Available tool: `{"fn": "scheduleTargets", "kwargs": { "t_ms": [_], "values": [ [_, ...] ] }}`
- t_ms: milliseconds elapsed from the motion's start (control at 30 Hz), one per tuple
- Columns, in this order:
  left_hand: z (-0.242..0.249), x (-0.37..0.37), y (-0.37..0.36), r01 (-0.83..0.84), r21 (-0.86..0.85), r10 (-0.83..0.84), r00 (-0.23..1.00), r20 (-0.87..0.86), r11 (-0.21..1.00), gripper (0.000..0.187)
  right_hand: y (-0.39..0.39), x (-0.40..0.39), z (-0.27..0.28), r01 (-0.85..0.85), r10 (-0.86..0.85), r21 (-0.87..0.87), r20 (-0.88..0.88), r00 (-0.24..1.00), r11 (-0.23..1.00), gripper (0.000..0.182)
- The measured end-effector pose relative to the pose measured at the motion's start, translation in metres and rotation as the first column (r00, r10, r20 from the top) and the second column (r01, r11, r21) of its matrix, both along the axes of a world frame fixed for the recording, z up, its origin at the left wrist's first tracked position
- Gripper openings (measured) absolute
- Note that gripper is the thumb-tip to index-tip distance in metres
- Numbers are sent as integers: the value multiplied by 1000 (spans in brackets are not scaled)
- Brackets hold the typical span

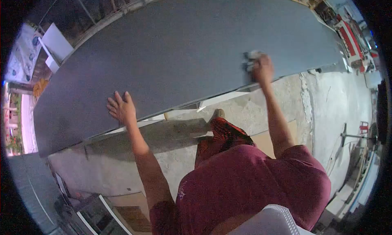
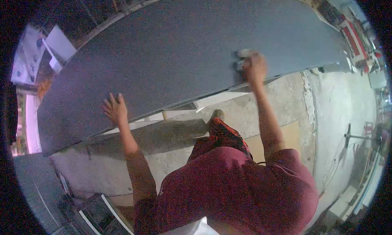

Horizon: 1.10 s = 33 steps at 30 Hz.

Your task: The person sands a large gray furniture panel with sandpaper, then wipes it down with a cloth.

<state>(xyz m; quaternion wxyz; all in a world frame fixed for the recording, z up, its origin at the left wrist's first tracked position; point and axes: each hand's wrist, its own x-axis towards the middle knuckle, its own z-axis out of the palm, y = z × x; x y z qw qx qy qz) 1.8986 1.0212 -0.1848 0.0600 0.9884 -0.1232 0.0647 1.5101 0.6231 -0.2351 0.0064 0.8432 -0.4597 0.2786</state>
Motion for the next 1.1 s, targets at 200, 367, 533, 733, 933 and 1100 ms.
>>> {"fn": "scheduleTargets", "kwargs": {
  "t_ms": [200,367,533,733,933,1100],
  "values": [
    [9,-2,-3,-29,-3,29,998,-47,1000,62,24,105,6,9,-56,-197,-234,971,980,43],
    [-1,0,-16,-58,-26,57,998,-33,998,64,198,272,90,-557,735,483,-376,565,675,52],
    [2,6,-17,-213,-113,202,974,-101,971,65,187,291,49,-825,844,175,-91,529,537,49],
    [-5,14,-30,-278,-68,275,960,-58,958,64,-103,133,25,-12,5,-41,-167,986,999,36],
    [8,-10,-176,30,-28,-33,988,-148,999,63,-163,83,15,342,-347,-60,-99,933,938,36],
    [-2,-62,-312,395,-60,-396,918,-19,917,60,-30,177,29,-595,591,35,-180,786,803,39]
  ]
}}
